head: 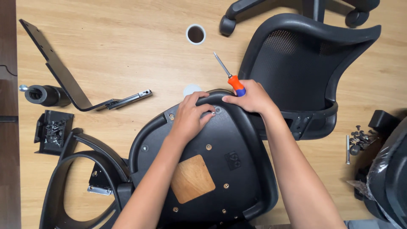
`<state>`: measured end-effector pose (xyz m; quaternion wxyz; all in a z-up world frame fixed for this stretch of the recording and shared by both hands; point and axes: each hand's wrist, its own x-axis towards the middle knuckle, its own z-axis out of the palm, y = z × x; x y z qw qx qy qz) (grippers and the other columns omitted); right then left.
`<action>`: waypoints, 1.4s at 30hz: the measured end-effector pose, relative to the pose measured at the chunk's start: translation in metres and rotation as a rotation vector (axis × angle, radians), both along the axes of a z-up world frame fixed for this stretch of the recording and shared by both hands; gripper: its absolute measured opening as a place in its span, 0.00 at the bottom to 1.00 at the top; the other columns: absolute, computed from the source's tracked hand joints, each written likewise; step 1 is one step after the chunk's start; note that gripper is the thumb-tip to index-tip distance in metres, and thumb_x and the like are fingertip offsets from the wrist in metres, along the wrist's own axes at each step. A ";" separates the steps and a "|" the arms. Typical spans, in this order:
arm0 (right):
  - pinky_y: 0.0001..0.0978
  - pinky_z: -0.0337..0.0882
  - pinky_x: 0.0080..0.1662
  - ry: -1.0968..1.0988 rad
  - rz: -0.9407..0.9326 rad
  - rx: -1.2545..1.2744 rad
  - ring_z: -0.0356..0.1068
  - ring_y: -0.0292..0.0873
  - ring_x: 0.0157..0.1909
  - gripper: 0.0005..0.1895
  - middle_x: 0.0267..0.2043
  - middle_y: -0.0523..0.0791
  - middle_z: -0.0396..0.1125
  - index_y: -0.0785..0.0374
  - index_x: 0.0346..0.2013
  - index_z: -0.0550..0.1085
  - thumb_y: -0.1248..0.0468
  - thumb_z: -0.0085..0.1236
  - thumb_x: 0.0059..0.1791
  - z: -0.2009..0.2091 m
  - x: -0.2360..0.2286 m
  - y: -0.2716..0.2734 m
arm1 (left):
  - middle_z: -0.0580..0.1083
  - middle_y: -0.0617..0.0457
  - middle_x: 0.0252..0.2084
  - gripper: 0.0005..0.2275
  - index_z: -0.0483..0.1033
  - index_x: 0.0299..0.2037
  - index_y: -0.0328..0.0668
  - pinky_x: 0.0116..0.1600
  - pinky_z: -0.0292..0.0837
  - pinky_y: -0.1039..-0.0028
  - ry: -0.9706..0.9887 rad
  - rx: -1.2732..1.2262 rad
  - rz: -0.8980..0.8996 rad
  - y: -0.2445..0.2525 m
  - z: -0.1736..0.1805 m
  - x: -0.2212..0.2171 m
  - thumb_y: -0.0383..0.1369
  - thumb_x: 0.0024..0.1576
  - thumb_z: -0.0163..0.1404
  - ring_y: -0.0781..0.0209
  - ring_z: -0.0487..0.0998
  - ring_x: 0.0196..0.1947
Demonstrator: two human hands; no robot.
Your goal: The person assembles an office chair seat on a wooden table. They flip the mesh seat cushion over, align the black plastic mounting plate on its underside, position screws, and drive them with a screwdriver, working around the plate while other chair parts and tools lie on the table.
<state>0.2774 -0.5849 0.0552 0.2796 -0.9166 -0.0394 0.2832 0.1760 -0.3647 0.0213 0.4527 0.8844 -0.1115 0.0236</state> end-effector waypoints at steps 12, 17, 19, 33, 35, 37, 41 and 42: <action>0.38 0.71 0.39 0.055 0.025 -0.049 0.72 0.46 0.29 0.27 0.23 0.48 0.71 0.65 0.26 0.74 0.44 0.74 0.37 -0.002 0.004 0.000 | 0.80 0.61 0.35 0.06 0.85 0.34 0.51 0.54 0.59 0.57 -0.038 0.155 0.118 -0.021 -0.003 0.002 0.36 0.47 0.64 0.54 0.72 0.48; 0.39 0.71 0.40 0.045 0.021 -0.034 0.73 0.46 0.29 0.27 0.24 0.48 0.72 0.65 0.28 0.75 0.44 0.74 0.37 -0.004 0.004 -0.001 | 0.81 0.59 0.34 0.06 0.85 0.33 0.51 0.52 0.58 0.56 -0.011 0.180 0.054 -0.019 0.001 0.010 0.37 0.47 0.64 0.55 0.72 0.45; 0.39 0.71 0.40 0.047 0.012 -0.032 0.73 0.46 0.29 0.27 0.24 0.48 0.72 0.65 0.28 0.76 0.44 0.74 0.36 -0.005 0.003 -0.001 | 0.81 0.59 0.33 0.07 0.86 0.32 0.51 0.52 0.58 0.56 -0.003 0.200 0.021 -0.021 0.004 0.013 0.37 0.46 0.64 0.54 0.72 0.45; 0.38 0.71 0.39 0.081 -0.013 -0.072 0.72 0.46 0.29 0.28 0.24 0.48 0.72 0.65 0.27 0.75 0.44 0.74 0.36 -0.004 0.002 0.003 | 0.79 0.62 0.24 0.08 0.85 0.28 0.49 0.49 0.57 0.59 0.238 0.189 0.113 -0.033 0.012 0.021 0.38 0.41 0.67 0.57 0.72 0.41; 0.38 0.71 0.39 0.079 -0.017 -0.075 0.72 0.46 0.29 0.28 0.24 0.48 0.72 0.65 0.27 0.75 0.43 0.74 0.36 -0.005 0.003 0.003 | 0.79 0.61 0.24 0.08 0.86 0.29 0.50 0.49 0.58 0.60 0.229 0.185 0.125 -0.034 0.008 0.018 0.38 0.42 0.66 0.57 0.72 0.41; 0.38 0.71 0.39 0.077 -0.023 -0.077 0.73 0.46 0.29 0.28 0.24 0.48 0.72 0.64 0.27 0.75 0.43 0.74 0.36 -0.006 0.002 0.002 | 0.79 0.61 0.25 0.08 0.86 0.30 0.50 0.49 0.59 0.61 0.220 0.181 0.134 -0.035 0.004 0.014 0.38 0.43 0.66 0.57 0.72 0.42; 0.38 0.71 0.40 0.074 -0.022 -0.069 0.73 0.46 0.30 0.28 0.25 0.48 0.72 0.64 0.28 0.75 0.43 0.74 0.36 -0.007 0.003 0.002 | 0.81 0.59 0.31 0.09 0.87 0.33 0.50 0.50 0.61 0.62 0.165 0.136 0.173 -0.033 0.000 0.007 0.38 0.44 0.66 0.53 0.69 0.43; 0.39 0.72 0.40 0.076 -0.018 -0.070 0.73 0.46 0.30 0.28 0.25 0.48 0.72 0.65 0.28 0.75 0.43 0.74 0.36 -0.007 0.003 0.001 | 0.82 0.59 0.34 0.09 0.87 0.33 0.50 0.51 0.61 0.62 0.131 0.127 0.170 -0.032 0.000 0.005 0.38 0.43 0.66 0.53 0.69 0.44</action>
